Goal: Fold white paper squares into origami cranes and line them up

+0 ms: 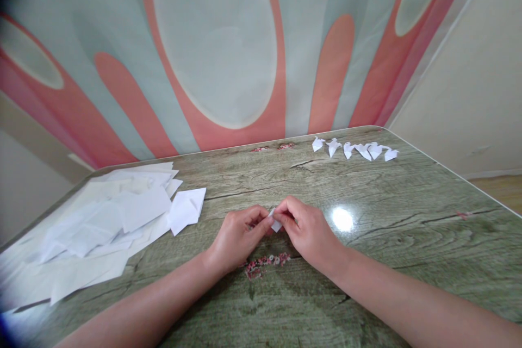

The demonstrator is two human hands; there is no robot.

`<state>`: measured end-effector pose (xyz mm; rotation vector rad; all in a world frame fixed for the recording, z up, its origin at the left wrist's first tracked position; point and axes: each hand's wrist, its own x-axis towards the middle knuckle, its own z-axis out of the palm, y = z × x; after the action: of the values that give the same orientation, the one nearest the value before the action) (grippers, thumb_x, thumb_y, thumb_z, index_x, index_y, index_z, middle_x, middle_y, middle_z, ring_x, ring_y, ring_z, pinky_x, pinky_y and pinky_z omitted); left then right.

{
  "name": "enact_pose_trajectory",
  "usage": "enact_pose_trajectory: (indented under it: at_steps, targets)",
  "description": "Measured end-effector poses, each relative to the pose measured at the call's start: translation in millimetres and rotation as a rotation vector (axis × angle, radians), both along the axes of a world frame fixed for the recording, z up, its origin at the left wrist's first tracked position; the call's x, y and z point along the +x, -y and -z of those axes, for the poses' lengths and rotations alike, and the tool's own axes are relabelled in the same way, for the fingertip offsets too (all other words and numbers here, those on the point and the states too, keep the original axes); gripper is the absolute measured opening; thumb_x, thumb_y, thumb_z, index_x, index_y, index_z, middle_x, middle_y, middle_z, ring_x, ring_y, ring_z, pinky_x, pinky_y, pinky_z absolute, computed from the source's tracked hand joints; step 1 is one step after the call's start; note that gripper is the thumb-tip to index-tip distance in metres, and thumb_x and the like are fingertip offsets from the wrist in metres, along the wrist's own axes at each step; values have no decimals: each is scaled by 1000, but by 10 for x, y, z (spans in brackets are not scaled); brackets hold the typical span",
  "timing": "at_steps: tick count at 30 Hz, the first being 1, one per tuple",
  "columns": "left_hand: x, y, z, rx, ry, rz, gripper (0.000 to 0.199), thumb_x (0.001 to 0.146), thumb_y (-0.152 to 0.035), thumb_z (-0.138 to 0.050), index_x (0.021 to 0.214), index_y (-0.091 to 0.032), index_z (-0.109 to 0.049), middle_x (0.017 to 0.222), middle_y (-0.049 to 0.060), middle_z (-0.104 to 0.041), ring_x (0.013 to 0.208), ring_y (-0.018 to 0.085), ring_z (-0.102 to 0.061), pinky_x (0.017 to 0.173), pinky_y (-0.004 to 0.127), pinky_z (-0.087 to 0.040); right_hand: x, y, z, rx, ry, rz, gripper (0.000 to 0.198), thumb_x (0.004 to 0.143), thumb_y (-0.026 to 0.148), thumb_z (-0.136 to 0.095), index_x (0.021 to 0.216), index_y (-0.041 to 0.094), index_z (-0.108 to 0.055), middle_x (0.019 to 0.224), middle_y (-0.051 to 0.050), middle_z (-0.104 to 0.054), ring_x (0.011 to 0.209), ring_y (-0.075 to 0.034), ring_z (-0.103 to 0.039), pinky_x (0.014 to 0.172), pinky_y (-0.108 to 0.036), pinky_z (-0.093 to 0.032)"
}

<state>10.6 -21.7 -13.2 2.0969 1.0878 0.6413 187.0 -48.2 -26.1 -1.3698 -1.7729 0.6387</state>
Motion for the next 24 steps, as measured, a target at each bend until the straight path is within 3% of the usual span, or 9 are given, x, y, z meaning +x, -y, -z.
enact_pose_trajectory:
  at_steps: [6,9,11,14,20,24]
  targets:
    - [19,26,-45,-114,67,-28,29,91,-32,-48,71,-16,-62,63,-1,-64,58,10,-54,56,19,-36,-16,22,-25,-27,-58,28,11,89,27,-55,81,21,-57,68,3,-62,64,-13,-58,62,-24,-41]
    - [13,37,-72,-88,78,-44,31,92,-33,-47,72,-16,-62,62,-1,-64,58,10,-54,58,20,-36,4,-10,-16,-160,-214,12,14,87,34,-58,93,21,-55,72,3,-64,66,-13,-60,64,-25,-43]
    - [3,33,-78,-67,69,-62,31,92,-33,-47,71,-16,-62,62,-2,-64,58,10,-53,58,20,-36,29,-47,2,-280,-307,-74,23,86,40,-59,99,21,-57,79,1,-67,73,-15,-61,68,-26,-44]
    - [-10,17,-70,-50,61,-71,32,92,-32,-47,68,-16,-61,64,-2,-64,58,9,-53,59,20,-36,61,-95,33,-371,-327,-171,27,85,45,-58,90,19,-63,83,-1,-66,77,-15,-59,70,-26,-43]
    - [-6,-10,-31,-82,46,-48,35,94,-34,-43,70,-17,-61,66,-2,-65,62,10,-55,62,21,-38,49,-85,5,-374,-288,-107,30,84,47,-59,78,18,-63,71,3,-59,67,-12,-51,61,-24,-37]
    - [15,-19,-12,-148,94,-42,34,95,-36,-42,76,-17,-64,71,-1,-67,68,11,-60,67,21,-42,14,-47,-61,-335,-256,-52,23,85,41,-59,79,19,-64,71,3,-62,68,-12,-54,63,-23,-38]
